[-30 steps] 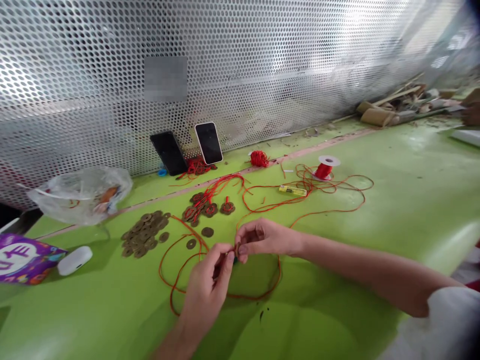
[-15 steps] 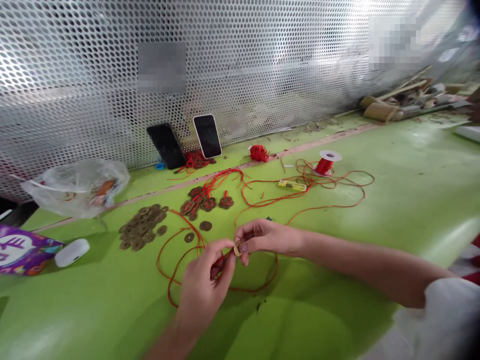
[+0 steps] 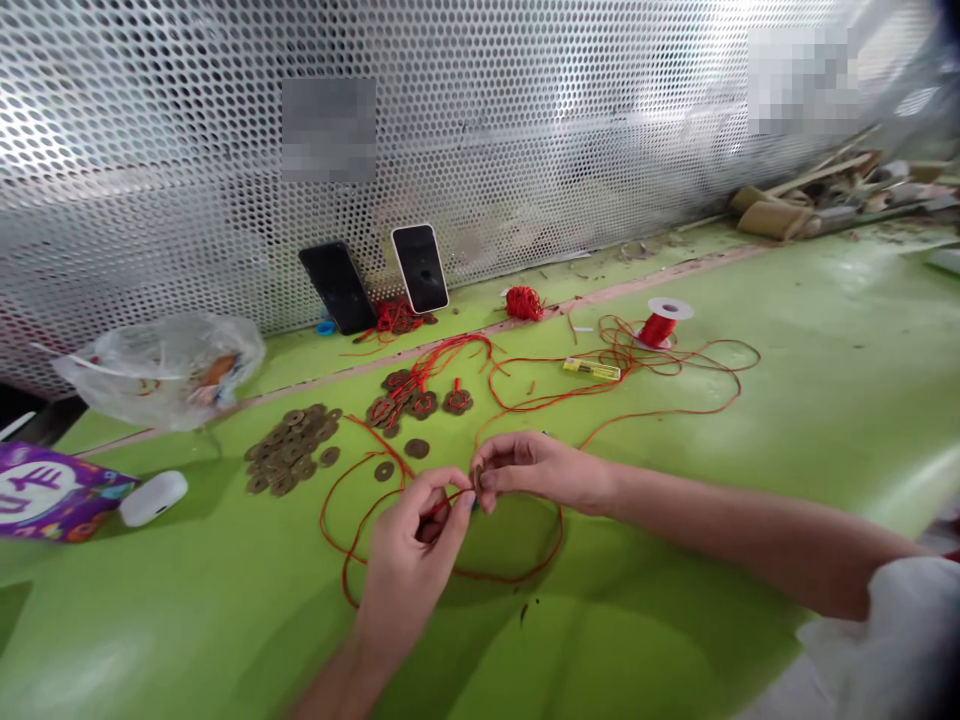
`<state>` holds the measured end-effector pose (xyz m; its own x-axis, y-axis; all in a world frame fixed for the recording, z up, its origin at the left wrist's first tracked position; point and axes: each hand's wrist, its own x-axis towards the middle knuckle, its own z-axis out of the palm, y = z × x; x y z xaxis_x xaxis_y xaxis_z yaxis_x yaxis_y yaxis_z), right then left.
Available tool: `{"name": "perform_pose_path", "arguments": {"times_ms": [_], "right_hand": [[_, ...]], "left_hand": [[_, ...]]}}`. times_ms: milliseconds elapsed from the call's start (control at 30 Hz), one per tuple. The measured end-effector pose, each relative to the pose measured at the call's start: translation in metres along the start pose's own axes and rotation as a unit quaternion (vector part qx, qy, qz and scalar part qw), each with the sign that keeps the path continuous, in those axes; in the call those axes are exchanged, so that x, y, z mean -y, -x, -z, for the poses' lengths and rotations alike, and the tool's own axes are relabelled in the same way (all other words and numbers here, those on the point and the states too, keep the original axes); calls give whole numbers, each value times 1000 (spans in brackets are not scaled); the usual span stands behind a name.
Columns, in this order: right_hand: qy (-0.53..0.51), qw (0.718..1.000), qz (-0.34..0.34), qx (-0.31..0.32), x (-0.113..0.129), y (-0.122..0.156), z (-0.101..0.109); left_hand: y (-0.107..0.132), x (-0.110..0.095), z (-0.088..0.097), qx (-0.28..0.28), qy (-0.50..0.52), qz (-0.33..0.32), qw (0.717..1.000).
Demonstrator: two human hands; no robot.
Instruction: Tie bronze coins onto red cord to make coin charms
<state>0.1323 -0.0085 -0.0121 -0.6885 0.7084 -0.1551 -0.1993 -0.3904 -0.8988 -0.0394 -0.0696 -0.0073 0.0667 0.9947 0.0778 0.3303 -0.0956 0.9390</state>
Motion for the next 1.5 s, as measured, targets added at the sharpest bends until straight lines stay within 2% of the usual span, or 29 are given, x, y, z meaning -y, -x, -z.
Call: {"name": "perform_pose_path", "arguments": {"times_ms": [167, 333, 667, 833, 1033, 1300, 1500], "right_hand": [[-10, 999, 33, 11, -2, 0, 0], [-6, 999, 47, 24, -4, 0, -2], [-9, 998, 59, 19, -5, 0, -5], [-3, 999, 51, 3, -7, -1, -8], [48, 997, 43, -34, -7, 1, -10], [51, 997, 21, -56, -5, 2, -9], [91, 994, 17, -60, -2, 5, -10]], "left_hand": [[-3, 6, 2, 23, -6, -11, 1000], [-3, 8, 1, 3, 1, -5, 1000], [-3, -2, -4, -33, 125, 66, 989], [-2, -6, -6, -25, 158, 77, 984], [-2, -1, -4, -42, 91, 68, 993], [-4, 12, 1, -13, -11, -27, 999], [-1, 4, -2, -8, -1, -13, 1000]]}}
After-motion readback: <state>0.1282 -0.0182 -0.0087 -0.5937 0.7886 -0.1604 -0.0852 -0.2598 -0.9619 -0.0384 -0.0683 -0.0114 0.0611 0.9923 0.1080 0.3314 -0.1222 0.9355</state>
